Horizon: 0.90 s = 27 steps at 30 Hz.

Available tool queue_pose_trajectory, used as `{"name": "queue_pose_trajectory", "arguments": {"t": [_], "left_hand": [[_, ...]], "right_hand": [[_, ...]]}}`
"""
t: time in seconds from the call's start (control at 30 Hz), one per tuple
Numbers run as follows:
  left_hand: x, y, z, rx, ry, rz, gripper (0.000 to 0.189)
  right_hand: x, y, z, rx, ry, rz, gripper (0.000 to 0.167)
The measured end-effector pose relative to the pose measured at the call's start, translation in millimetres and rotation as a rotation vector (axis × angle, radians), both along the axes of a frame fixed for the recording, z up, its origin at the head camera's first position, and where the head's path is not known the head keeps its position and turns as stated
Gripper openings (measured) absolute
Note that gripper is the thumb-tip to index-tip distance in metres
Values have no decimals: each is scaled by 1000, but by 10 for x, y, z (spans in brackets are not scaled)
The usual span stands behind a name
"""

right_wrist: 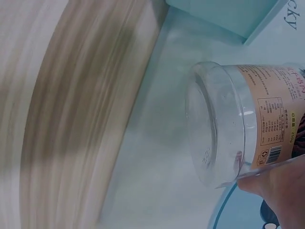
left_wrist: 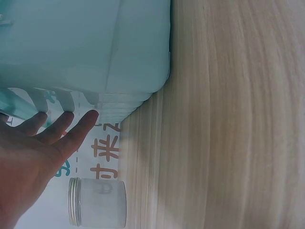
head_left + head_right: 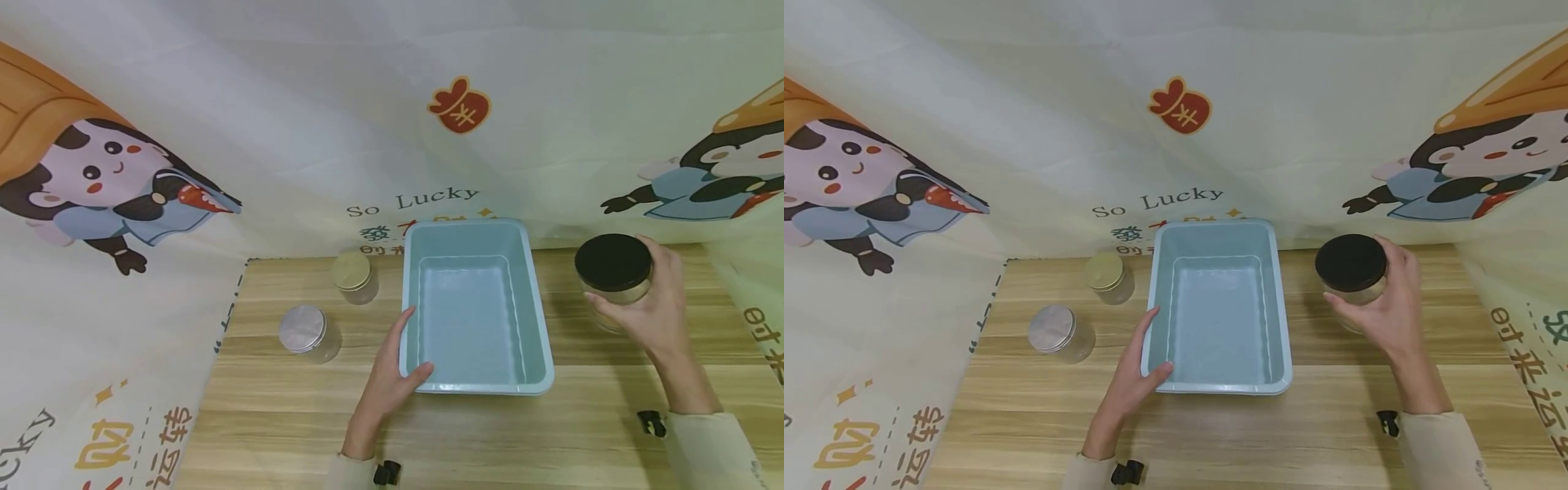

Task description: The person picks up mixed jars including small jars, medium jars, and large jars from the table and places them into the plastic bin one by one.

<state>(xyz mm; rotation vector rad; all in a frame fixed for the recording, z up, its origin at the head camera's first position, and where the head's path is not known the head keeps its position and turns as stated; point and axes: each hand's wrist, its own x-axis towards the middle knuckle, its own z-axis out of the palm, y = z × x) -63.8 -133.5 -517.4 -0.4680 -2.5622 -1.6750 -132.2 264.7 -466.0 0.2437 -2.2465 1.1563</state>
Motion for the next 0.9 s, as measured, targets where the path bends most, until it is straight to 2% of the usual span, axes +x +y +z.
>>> {"name": "queue_pose_trajectory", "arguments": {"t": [0.1,0.27,0.6,0.9], "left_hand": [[3,1,11,0,-2,3,85],[9,-1,14,-1,4,8,84],[5,12,-22,6,17,-6,81],[0,5,-5,18,29,6,83]], "right_hand": [[10,-15,37,39,-27,0,105],[18,-58,84,47,-72,-12,105],[-24,-90,167,109,-35,52,104],[-59,-162,254,129,-53,94,106]]}}
